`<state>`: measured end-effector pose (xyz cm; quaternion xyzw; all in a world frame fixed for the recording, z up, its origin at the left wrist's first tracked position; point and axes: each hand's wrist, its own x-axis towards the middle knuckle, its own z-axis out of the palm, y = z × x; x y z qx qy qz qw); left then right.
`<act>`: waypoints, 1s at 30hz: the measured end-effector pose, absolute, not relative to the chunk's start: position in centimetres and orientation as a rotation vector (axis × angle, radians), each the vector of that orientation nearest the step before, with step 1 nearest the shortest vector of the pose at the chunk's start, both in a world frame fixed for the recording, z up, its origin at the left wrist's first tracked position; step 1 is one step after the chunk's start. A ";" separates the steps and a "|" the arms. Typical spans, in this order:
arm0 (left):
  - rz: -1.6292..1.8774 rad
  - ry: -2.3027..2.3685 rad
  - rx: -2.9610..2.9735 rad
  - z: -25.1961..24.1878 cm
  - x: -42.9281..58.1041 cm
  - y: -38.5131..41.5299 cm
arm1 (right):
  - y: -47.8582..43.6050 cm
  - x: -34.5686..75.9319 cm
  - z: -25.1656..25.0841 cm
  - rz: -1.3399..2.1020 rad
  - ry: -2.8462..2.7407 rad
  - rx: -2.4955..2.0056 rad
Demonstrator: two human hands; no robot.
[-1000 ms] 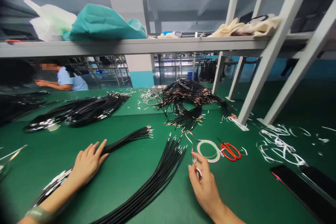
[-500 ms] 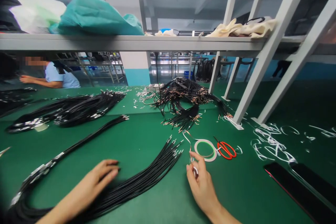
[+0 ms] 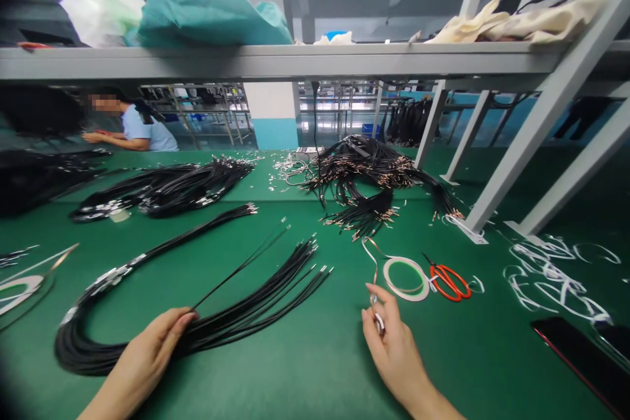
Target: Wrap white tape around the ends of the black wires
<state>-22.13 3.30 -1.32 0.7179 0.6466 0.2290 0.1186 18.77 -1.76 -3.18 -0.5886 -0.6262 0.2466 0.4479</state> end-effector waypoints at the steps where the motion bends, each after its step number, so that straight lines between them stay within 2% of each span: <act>1: 0.617 1.882 2.114 -1.1 -21.7 2.9 | -1.8 18.8 -3.4 0.621 -1.558 -1.460; 6: 0.438 1.874 2.229 0.5 -20.8 1.5 | -1.7 18.9 -4.0 0.658 -1.592 -1.491; 11: 0.630 1.946 2.110 1.2 -21.2 2.8 | -1.7 18.9 -3.8 0.610 -1.615 -1.496; 17: 0.828 1.854 2.369 1.3 -16.2 1.9 | -2.4 18.0 -2.9 0.557 -1.551 -1.542; 22: 0.547 1.610 2.503 0.0 -12.7 -2.0 | -2.8 18.3 -2.8 0.545 -1.509 -1.645; 30: 0.276 1.654 2.368 1.7 -11.8 -5.2 | -2.5 20.2 -5.7 0.496 -1.740 -1.521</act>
